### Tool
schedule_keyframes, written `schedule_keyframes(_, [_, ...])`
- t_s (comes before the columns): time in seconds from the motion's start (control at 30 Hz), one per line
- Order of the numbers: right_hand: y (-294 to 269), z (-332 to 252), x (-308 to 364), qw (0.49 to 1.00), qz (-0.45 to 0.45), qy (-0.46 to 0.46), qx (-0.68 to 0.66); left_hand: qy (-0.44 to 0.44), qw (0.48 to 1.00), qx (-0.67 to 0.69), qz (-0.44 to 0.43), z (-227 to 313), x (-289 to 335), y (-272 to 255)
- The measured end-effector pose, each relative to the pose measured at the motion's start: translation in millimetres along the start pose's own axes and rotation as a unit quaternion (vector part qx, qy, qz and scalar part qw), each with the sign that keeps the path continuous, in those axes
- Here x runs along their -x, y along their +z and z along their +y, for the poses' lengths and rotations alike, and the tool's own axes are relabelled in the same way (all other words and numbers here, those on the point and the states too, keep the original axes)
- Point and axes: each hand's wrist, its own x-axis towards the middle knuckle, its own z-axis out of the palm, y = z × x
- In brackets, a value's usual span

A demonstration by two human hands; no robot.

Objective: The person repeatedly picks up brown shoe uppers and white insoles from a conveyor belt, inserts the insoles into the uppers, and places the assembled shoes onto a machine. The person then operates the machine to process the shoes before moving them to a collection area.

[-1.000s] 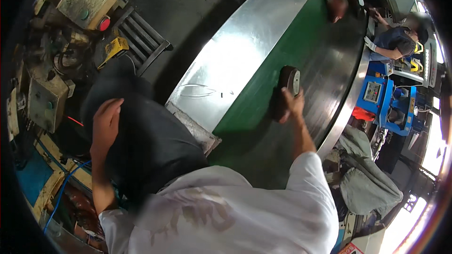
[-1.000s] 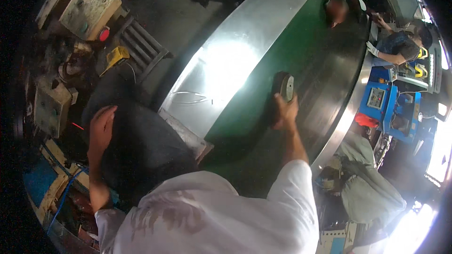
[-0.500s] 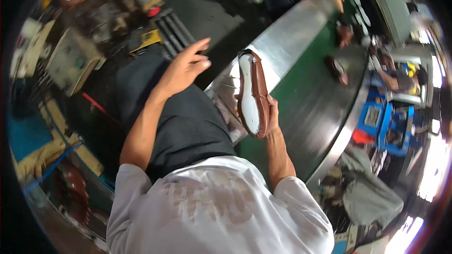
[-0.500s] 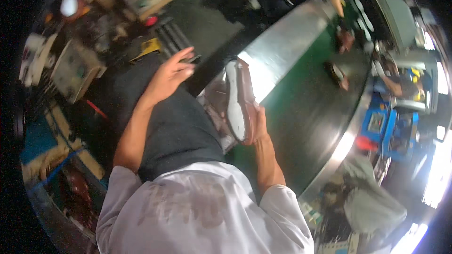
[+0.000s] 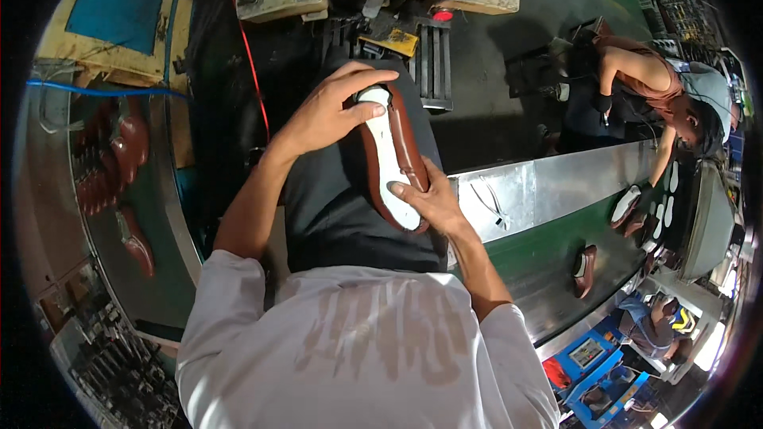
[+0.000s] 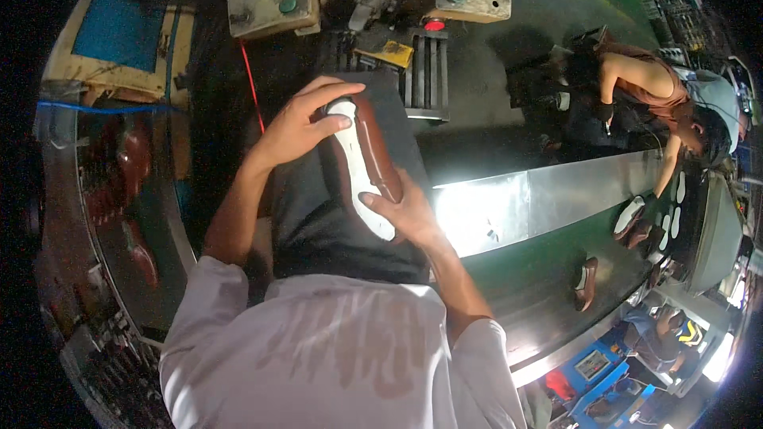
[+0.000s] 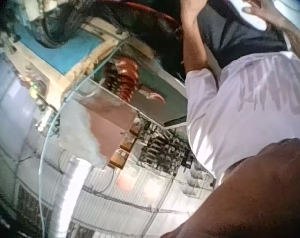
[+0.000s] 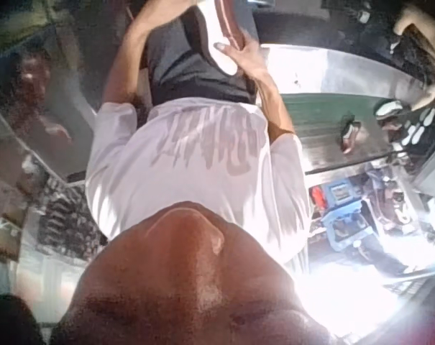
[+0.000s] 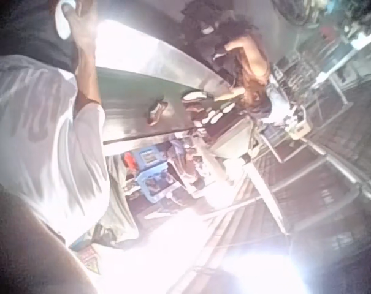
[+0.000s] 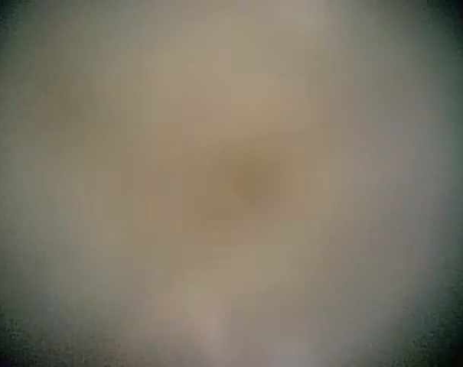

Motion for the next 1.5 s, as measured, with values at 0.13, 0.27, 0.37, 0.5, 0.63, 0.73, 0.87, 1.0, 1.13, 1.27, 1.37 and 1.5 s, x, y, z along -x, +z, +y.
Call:
schedule_keyframes(0.13, [-9,-16,-4,0.998,-0.03,-0.025,0.046,-0.021,0.998,-0.052,0.007,1,1,-11])
schedule_keyframes(0.27, [-21,-24,-14,0.992,-0.028,-0.096,0.075,0.023,0.994,-0.086,0.058,17,-1,-12])
schedule_keyframes(0.37, [-26,-36,-18,0.963,0.053,-0.189,0.183,0.066,0.994,0.05,0.071,21,2,-18])
schedule_keyframes(0.5, [-27,-22,-44,0.887,0.15,-0.319,0.298,-0.023,0.977,0.21,0.015,32,16,-13])
schedule_keyframes(0.63, [-12,-3,-64,0.899,0.152,-0.323,0.253,-0.032,0.993,0.109,0.029,48,34,14])
schedule_keyframes(0.73, [-9,5,-66,0.878,0.154,-0.371,0.259,-0.03,0.993,0.079,0.079,42,44,29])
schedule_keyframes(0.87, [-8,18,-66,0.882,0.153,-0.341,0.287,-0.022,0.987,0.102,0.124,32,50,41])
schedule_keyframes(1.0, [-7,18,-67,0.876,0.18,-0.352,0.276,-0.055,0.989,0.103,0.09,31,41,37])
schedule_keyframes(1.13, [-20,-16,-49,0.938,0.102,-0.264,0.202,-0.1,0.956,0.274,0.045,24,8,11])
schedule_keyframes(1.27, [-17,-33,-15,0.983,-0.016,-0.18,-0.045,-0.018,0.945,0.324,0.044,12,-2,37])
schedule_keyframes(1.37, [-9,-6,-10,0.983,-0.003,-0.149,-0.107,-0.061,0.931,0.348,0.091,1,-1,70])
schedule_keyframes(1.5, [-19,-15,-37,0.955,0.034,-0.162,-0.246,-0.089,0.946,0.303,0.067,-9,9,88])
